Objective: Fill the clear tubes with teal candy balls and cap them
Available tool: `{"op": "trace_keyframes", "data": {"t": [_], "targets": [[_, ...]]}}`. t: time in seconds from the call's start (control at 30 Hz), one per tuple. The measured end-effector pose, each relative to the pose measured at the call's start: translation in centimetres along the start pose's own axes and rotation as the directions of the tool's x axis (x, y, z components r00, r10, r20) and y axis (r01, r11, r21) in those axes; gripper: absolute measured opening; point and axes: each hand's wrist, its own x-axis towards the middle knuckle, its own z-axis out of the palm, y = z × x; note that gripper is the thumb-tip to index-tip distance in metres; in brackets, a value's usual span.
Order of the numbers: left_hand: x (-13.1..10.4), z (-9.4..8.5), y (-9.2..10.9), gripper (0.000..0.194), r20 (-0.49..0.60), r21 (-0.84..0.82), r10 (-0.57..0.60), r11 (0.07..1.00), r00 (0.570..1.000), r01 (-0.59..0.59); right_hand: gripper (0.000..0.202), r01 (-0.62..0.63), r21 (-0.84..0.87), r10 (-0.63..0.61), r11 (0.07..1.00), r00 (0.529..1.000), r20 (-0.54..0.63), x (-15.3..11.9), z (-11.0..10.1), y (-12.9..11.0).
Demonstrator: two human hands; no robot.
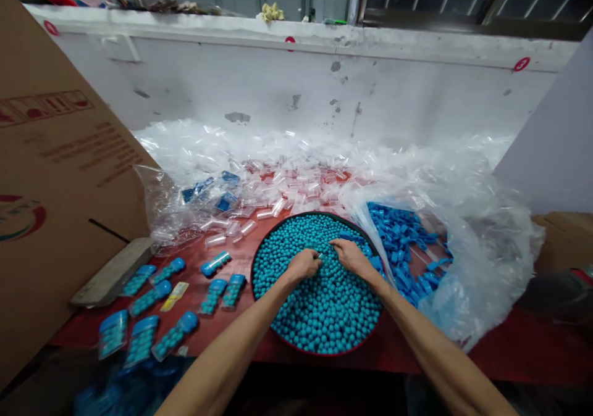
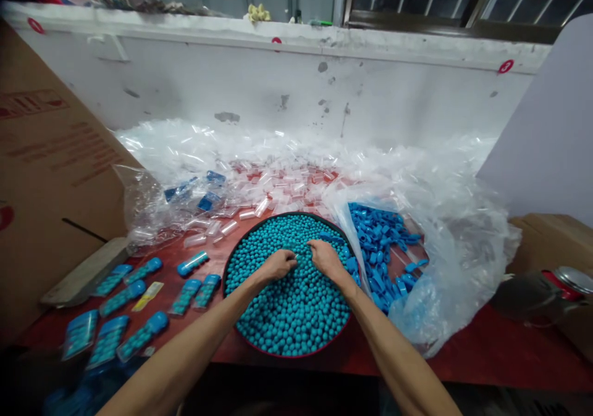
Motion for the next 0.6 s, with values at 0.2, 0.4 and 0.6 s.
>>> {"op": "trace_keyframes", "data": {"t": [0.2,0.4,0.6], "targets": [[-0.5,-0.3,0.6,0.01,0.03,-0.164,0.006,0.986,1.0,-0.001,0.024,-0.005,0.075,0.003,0.997,1.0,0.031,0.4,1.1,0.1],[-3.2,-1.4,0.8,0.02,0.09,-0.435,0.065,0.9,0.994,-0.019,0.026,0.032,0.234,-0.025,0.972,0.999,-0.033,-1.1,0.7,-1.6],[-4.9,-2.1,0.6,0.032,0.14,-0.704,0.107,0.71,0.984,0.023,0.027,0.097,0.316,-0.059,0.944,0.99,-0.127,-2.5,-0.2,-1.8]]}}
